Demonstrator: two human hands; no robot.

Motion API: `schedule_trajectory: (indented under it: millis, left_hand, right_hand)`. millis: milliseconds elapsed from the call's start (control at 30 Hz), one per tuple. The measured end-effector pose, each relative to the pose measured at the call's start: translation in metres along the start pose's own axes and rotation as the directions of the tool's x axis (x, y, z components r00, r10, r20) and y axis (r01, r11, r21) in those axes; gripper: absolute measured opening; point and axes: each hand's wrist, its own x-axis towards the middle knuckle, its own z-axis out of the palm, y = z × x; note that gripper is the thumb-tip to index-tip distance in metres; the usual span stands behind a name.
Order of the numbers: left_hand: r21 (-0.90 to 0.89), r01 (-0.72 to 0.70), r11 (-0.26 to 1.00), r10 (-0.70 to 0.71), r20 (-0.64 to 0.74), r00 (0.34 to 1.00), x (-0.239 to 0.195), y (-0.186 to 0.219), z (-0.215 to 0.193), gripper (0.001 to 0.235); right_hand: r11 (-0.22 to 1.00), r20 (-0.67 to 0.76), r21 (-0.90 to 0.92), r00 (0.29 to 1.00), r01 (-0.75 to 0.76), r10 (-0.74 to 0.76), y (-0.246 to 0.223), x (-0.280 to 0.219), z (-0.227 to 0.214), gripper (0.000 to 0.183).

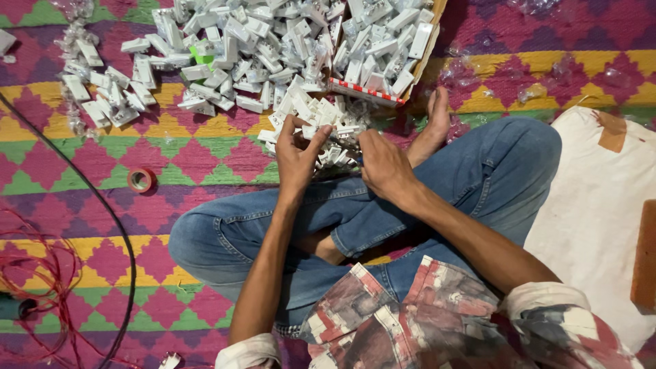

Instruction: The person sits on a patterned mat and uses pliers to manipulate small white plastic electrical components. They repeatedly pick up a component, use the pliers to adjust or insert a part, and place the finished item into a nearby pile. The task involves repetitive manual assembly of small parts.

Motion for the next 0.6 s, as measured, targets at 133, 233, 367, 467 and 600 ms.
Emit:
schedule_trajectory:
  millis: [133, 233, 367, 467, 600]
  left_hand:
    - [-0.202, 0.070, 0.977, -0.061, 0.048, 0.997, 0.005, -0.011, -0.001, 0.025]
    - [-0.295, 0.111, 0.949, -0.096, 0.064, 0.993, 0.007, -0.016, -0.006, 0.021]
    - [-0.315, 0.118, 0.942, -0.107, 0.053, 0.993, 0.007, -0.016, -0.008, 0.022]
    - [-0.316, 0.139, 0.939, -0.131, 0.046, 0.990, 0.007, -0.012, -0.010, 0.023]
    - [-0.355, 0.207, 0.912, -0.180, 0.109, 0.978, 0.008, -0.009, -0.009, 0.028]
  right_hand:
    - [0.987, -0.059, 0.117, 0.993, 0.111, -0.104, 0.008, -0.002, 0.012, 0.029]
    - [0.862, 0.122, 0.503, 0.993, -0.065, 0.004, 0.011, 0.000, 0.023, 0.026]
    - [0.526, 0.342, 0.753, 0.918, -0.395, 0.199, 0.026, 0.005, 0.024, 0.039]
    - [0.781, -0.040, 0.622, 0.994, -0.057, 0.104, 0.029, 0.011, 0.018, 0.037]
    - [0.968, -0.187, 0.246, 0.982, 0.043, 0.004, 0.015, 0.006, 0.005, 0.028]
